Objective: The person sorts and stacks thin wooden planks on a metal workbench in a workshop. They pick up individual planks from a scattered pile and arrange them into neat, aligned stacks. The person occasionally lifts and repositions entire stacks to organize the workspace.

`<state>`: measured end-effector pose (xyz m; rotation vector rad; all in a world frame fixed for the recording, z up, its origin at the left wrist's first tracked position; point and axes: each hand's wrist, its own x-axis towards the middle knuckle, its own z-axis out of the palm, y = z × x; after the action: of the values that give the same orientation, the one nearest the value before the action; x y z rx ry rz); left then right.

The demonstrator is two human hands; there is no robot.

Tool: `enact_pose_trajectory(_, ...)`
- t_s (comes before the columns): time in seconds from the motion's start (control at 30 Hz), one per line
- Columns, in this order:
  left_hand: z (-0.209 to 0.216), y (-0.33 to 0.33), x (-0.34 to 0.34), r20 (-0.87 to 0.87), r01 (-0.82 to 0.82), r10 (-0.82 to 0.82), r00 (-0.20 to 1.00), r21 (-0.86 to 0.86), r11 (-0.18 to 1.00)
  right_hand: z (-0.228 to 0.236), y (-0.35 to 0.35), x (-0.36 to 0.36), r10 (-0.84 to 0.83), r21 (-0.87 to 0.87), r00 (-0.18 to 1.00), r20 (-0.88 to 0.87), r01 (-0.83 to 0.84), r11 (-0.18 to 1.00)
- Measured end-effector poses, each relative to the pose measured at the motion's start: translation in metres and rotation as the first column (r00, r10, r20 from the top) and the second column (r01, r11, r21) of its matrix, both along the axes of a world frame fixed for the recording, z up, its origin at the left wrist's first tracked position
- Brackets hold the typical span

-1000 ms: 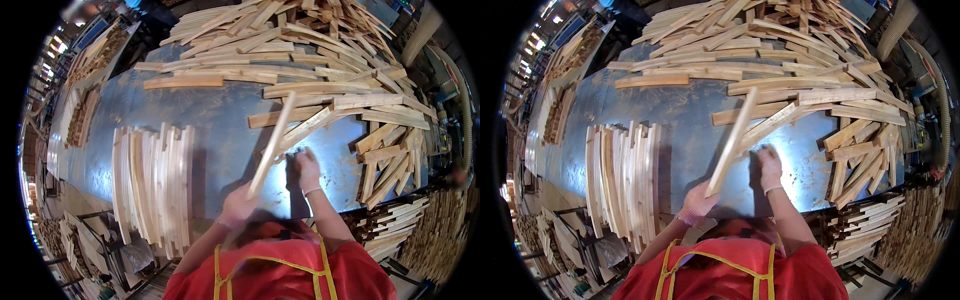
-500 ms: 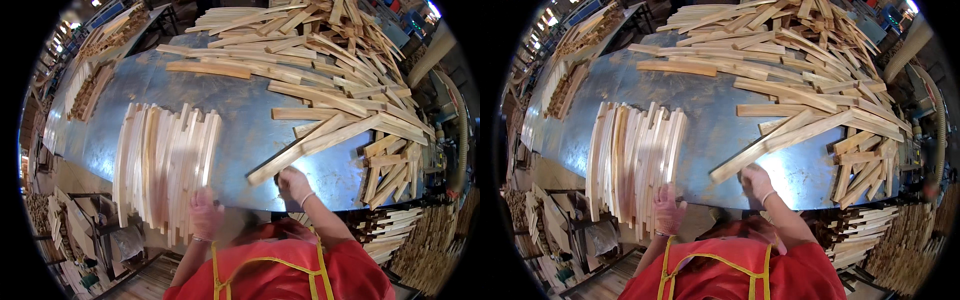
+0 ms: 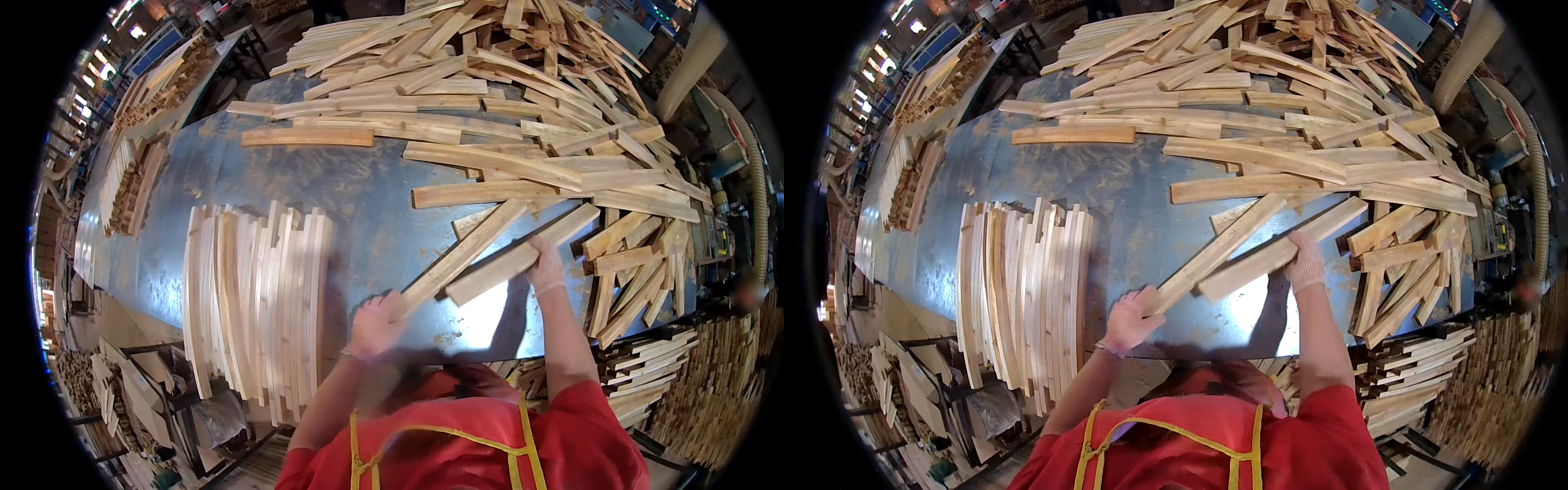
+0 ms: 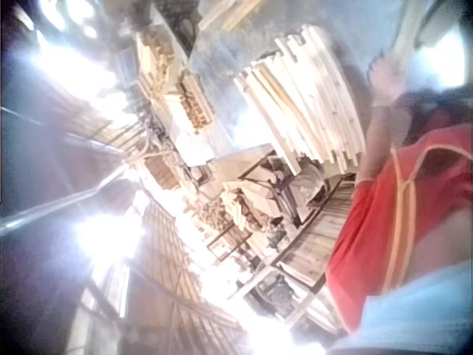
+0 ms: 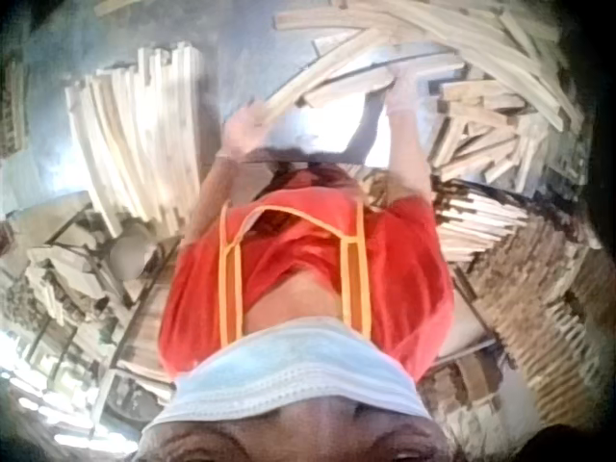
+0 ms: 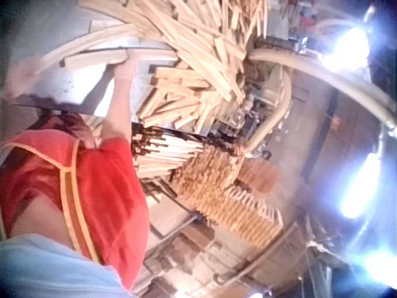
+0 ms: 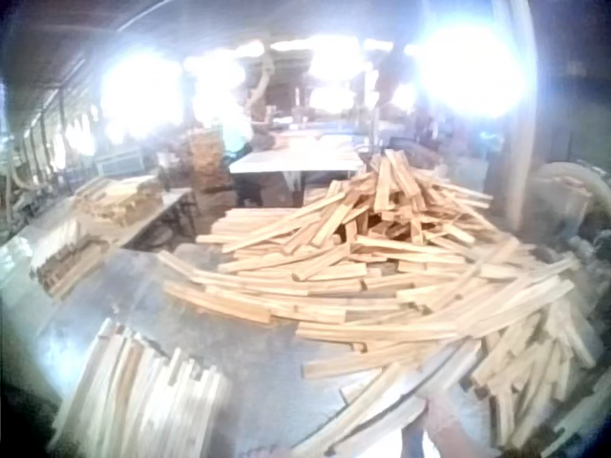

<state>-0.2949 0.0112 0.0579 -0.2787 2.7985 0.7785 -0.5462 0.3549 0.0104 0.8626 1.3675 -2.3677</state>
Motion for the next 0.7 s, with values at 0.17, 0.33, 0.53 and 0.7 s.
enact_pose_trajectory(0.17, 0.042, -0.006, 0.066, 0.386, -0.497, 0.333, 0.860, 0.784, 0.373, 0.029, -0.057, 0.108, 0.318, -0.120, 0.948, -0.015, -0.317, 0.941)
enact_pose_trajectory(0.33, 0.060, 0.017, 0.103, 0.542, -0.687, 0.468, 0.698, 0.691, 0.224, 0.005, -0.182, 0.173, 0.745, 0.312, 0.667, -0.002, -0.707, 0.634)
enact_pose_trajectory(0.53, 0.049, -0.016, 0.146, -0.027, -0.326, 0.326, 0.945, -0.158, 0.932, 0.030, -0.290, 0.221, 0.962, 0.622, 0.272, -0.022, -0.750, 0.227)
enact_pose_trajectory(0.7, -0.017, -0.054, 0.176, -0.233, -0.314, 0.220, 0.947, -0.532, 0.786, 0.066, -0.306, 0.157, 0.952, 0.550, 0.103, -0.288, -0.796, 0.253)
